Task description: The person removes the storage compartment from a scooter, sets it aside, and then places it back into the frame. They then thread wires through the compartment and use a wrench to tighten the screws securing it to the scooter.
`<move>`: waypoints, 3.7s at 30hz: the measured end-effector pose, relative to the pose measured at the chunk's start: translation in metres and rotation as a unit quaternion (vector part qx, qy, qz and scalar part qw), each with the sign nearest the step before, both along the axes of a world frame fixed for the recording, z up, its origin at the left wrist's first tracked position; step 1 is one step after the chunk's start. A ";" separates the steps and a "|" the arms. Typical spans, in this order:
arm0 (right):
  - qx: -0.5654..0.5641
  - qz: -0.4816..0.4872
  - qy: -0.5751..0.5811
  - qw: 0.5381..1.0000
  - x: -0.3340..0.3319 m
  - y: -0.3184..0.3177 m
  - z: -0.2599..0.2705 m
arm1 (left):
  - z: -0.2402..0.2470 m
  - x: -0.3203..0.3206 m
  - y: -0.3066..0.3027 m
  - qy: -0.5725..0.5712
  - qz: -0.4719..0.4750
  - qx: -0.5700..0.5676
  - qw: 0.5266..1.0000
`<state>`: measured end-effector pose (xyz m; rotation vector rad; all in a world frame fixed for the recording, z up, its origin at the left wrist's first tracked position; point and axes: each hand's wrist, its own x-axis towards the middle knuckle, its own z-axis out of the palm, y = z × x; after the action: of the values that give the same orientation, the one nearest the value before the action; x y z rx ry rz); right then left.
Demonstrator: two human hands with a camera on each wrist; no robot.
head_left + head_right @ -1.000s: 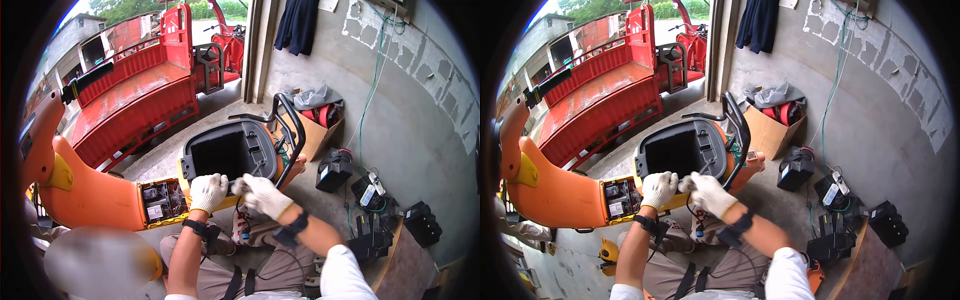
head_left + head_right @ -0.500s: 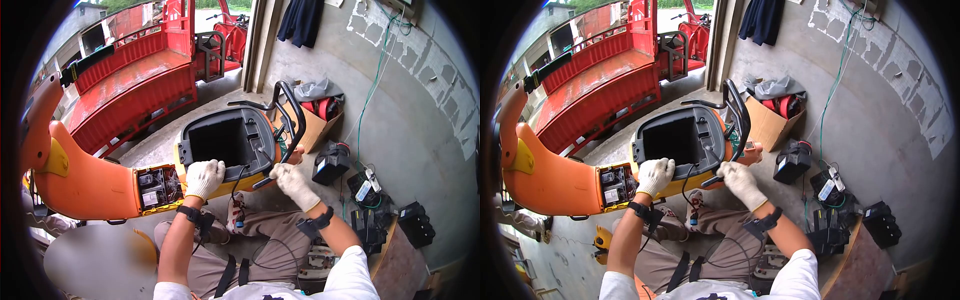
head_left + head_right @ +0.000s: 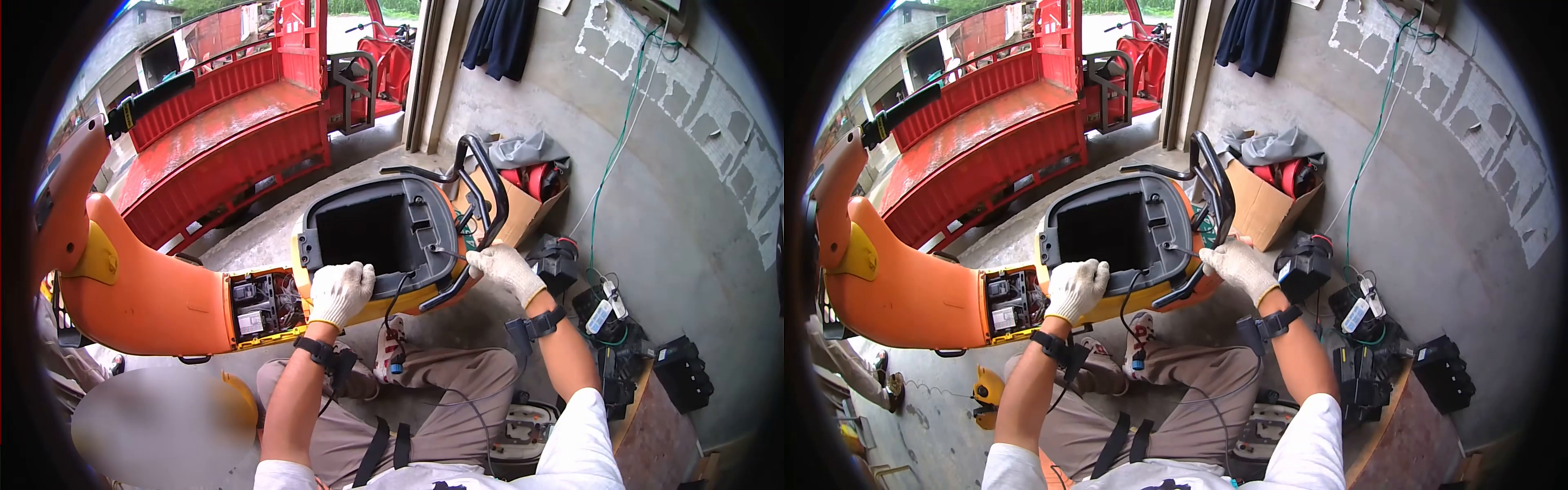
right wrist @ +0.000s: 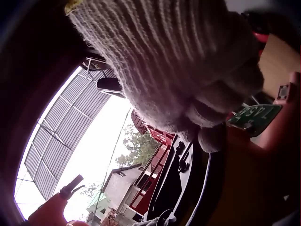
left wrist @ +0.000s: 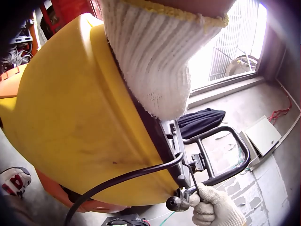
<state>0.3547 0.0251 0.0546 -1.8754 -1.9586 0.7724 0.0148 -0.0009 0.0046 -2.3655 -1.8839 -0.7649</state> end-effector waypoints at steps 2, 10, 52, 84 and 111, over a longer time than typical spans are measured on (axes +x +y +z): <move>-0.026 0.010 -0.009 1.000 0.003 0.003 0.000 | 0.000 0.001 -0.001 -0.003 0.002 0.004 1.000; -0.005 -0.005 -0.036 0.999 0.020 0.012 -0.031 | 0.006 0.001 -0.002 -0.027 0.001 -0.005 1.000; -0.135 -0.081 0.157 0.975 -0.010 -0.012 -0.003 | 0.003 0.001 -0.002 -0.031 0.011 -0.007 0.999; 0.167 0.127 0.247 0.946 -0.145 -0.152 -0.038 | 0.026 0.045 -0.103 -0.635 -0.146 -0.278 0.706; -0.046 -0.087 0.635 0.766 0.008 0.066 -0.075 | 0.015 0.042 -0.055 -0.497 0.022 -0.210 0.842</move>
<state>0.3627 0.0915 -0.0203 -0.9427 -0.8373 1.5174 0.0565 -0.0558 0.0192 -2.2941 -2.6384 -2.0698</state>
